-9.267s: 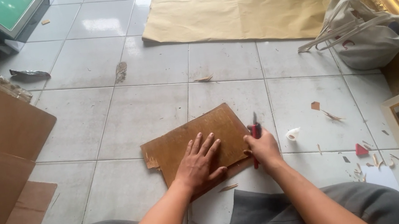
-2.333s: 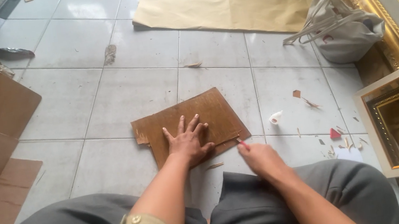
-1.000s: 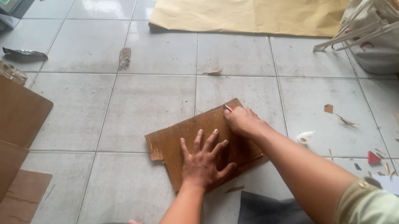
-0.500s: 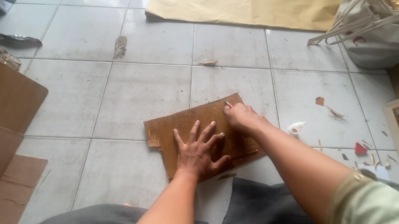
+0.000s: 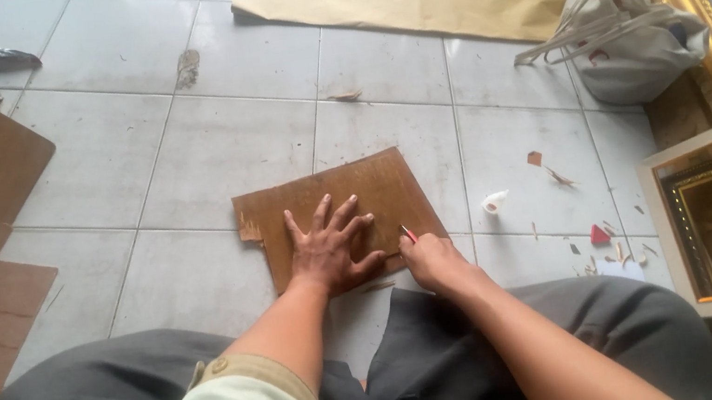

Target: Cutting cardboard pieces into specific shapes using a utility knife on the floor.

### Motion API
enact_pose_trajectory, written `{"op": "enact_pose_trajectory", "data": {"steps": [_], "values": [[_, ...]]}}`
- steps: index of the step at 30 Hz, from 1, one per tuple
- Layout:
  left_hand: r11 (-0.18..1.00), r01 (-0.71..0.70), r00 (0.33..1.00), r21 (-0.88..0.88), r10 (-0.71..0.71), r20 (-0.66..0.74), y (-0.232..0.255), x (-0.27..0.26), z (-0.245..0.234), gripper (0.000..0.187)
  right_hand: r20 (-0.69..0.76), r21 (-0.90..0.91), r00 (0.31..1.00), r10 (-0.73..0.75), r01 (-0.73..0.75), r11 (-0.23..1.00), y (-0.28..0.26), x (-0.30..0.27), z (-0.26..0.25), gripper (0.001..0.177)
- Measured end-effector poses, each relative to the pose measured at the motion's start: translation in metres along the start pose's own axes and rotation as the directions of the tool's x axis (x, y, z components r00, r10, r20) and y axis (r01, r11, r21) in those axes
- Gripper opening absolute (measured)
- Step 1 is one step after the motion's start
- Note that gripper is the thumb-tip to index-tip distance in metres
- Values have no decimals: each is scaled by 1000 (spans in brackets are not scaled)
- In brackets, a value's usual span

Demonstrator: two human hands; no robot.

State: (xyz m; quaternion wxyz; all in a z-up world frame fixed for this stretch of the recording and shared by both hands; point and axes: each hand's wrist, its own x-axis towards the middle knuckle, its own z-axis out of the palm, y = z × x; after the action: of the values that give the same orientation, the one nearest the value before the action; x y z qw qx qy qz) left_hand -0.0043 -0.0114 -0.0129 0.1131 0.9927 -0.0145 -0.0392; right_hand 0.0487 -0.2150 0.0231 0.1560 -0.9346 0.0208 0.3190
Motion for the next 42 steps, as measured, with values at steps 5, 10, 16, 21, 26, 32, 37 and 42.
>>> {"op": "enact_pose_trajectory", "data": {"steps": [5, 10, 16, 21, 26, 32, 37, 42], "values": [[1000, 13, 1000, -9, -13, 18, 7, -7, 1, 68, 28, 5, 999, 21, -21, 1000, 23, -31, 13, 86], [999, 46, 994, -12, -44, 101, 10, -9, -15, 68, 15, 13, 999, -36, 35, 999, 43, -22, 29, 82], [994, 106, 961, -32, -95, 259, 3, 14, -25, 74, -37, 137, 995, -98, 102, 985, 20, -86, -32, 82], [934, 311, 925, -176, -255, 281, -58, 50, -40, 68, -166, 236, 978, -124, 162, 958, 2, -45, -63, 46], [562, 704, 702, -435, -642, 309, -110, 31, 21, 114, -308, 254, 944, -119, 202, 946, 5, 12, -37, 37], [178, 763, 456, -622, -830, 322, -96, 20, -13, 131, -171, 597, 984, -50, 144, 789, 29, 65, -11, 34], [-126, 452, 408, -883, -851, 330, -79, 26, -64, 122, 60, 848, 995, -78, -9, 530, 10, 17, -48, 21], [-56, 462, 715, -885, -568, 409, -27, 17, -117, 76, -313, 626, 950, 12, 197, 755, -10, 0, -64, 39]]}}
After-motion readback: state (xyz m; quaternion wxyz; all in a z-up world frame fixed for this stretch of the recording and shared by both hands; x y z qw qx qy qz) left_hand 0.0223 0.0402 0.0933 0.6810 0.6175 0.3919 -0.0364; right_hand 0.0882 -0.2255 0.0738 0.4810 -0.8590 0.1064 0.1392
